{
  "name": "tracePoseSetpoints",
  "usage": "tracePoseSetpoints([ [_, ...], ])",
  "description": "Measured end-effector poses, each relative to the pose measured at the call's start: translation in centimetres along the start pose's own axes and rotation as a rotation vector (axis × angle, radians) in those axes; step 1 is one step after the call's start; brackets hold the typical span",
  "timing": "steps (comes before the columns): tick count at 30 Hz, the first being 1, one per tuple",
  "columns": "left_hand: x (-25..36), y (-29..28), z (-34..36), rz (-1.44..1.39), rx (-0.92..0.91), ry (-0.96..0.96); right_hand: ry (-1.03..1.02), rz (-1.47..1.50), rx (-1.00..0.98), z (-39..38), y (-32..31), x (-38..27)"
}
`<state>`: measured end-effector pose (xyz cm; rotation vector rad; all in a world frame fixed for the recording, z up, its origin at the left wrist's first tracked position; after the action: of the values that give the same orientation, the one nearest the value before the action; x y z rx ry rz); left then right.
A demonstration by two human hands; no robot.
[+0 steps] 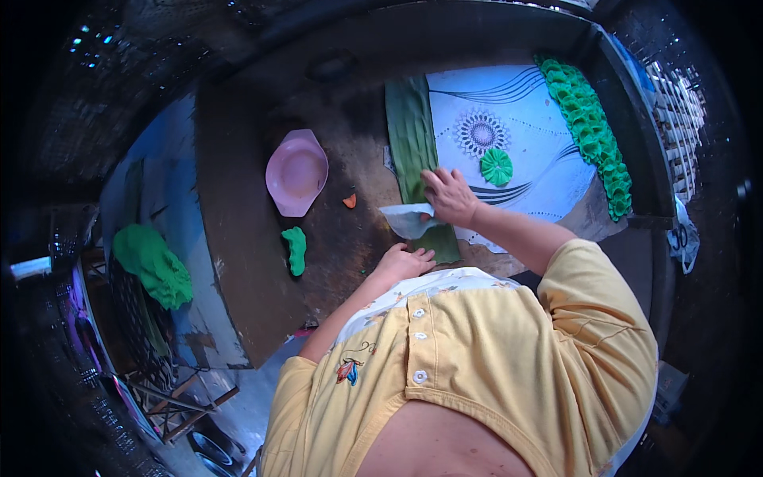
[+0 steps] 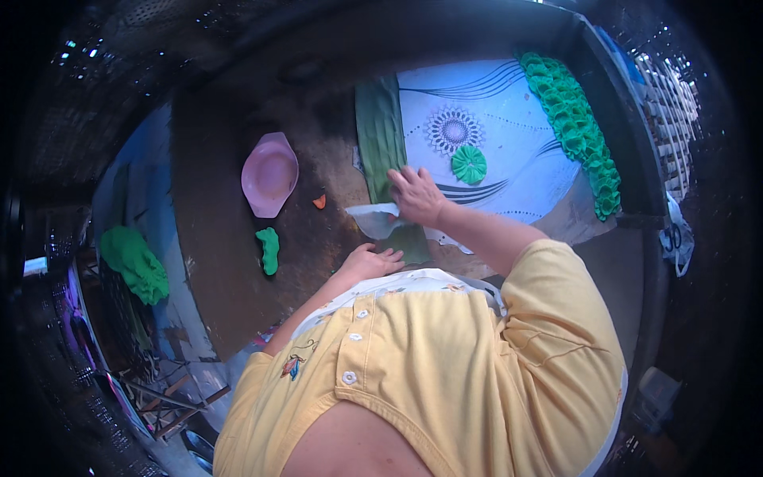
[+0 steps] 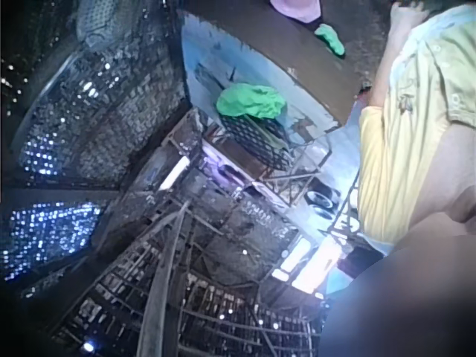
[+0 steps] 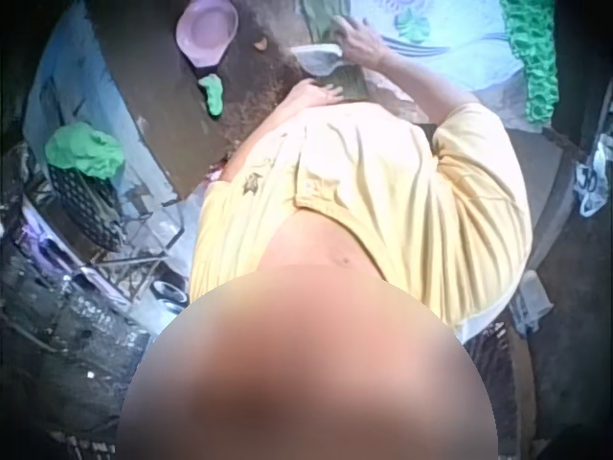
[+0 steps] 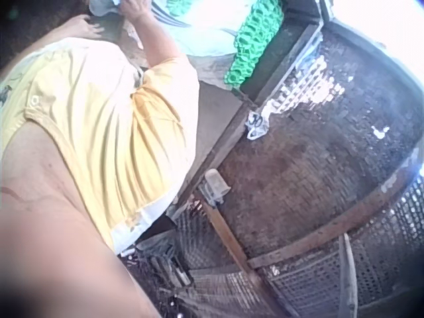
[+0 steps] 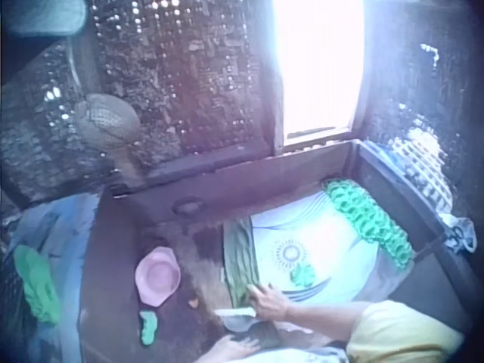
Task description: The person repeatedly takes small pieces of green dough, rolls them between the palms, and shapes them into flower-like forms using a small plastic mold. The finished pieces are placed on a patterned mat on the table.
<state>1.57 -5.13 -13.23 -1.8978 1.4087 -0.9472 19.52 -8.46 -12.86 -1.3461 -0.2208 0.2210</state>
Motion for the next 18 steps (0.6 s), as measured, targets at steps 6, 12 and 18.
tracePoseSetpoints([
  [6,-0.3,-0.3,0.1,-0.031,-0.027,0.036,0.088,0.047,-0.043,4.0,1.0,5.0],
  [12,-1.0,1.3,0.4,-0.123,0.0,0.064,0.272,0.114,-0.248,7.8,0.7,10.2],
  [18,-1.5,4.5,1.5,0.123,0.148,0.096,0.526,0.078,-0.271,10.4,1.7,15.7],
])
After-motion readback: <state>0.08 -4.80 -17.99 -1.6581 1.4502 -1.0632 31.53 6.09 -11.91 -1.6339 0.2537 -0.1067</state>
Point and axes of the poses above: each hand's wrist, its own z-axis towards the middle knuckle, its own y-axis out of the palm, x = y × z, the point moved 2 cm from there along z, towards the middle knuckle, and after that the axes turned 14 degrees about -y, right-handed, at the moved point
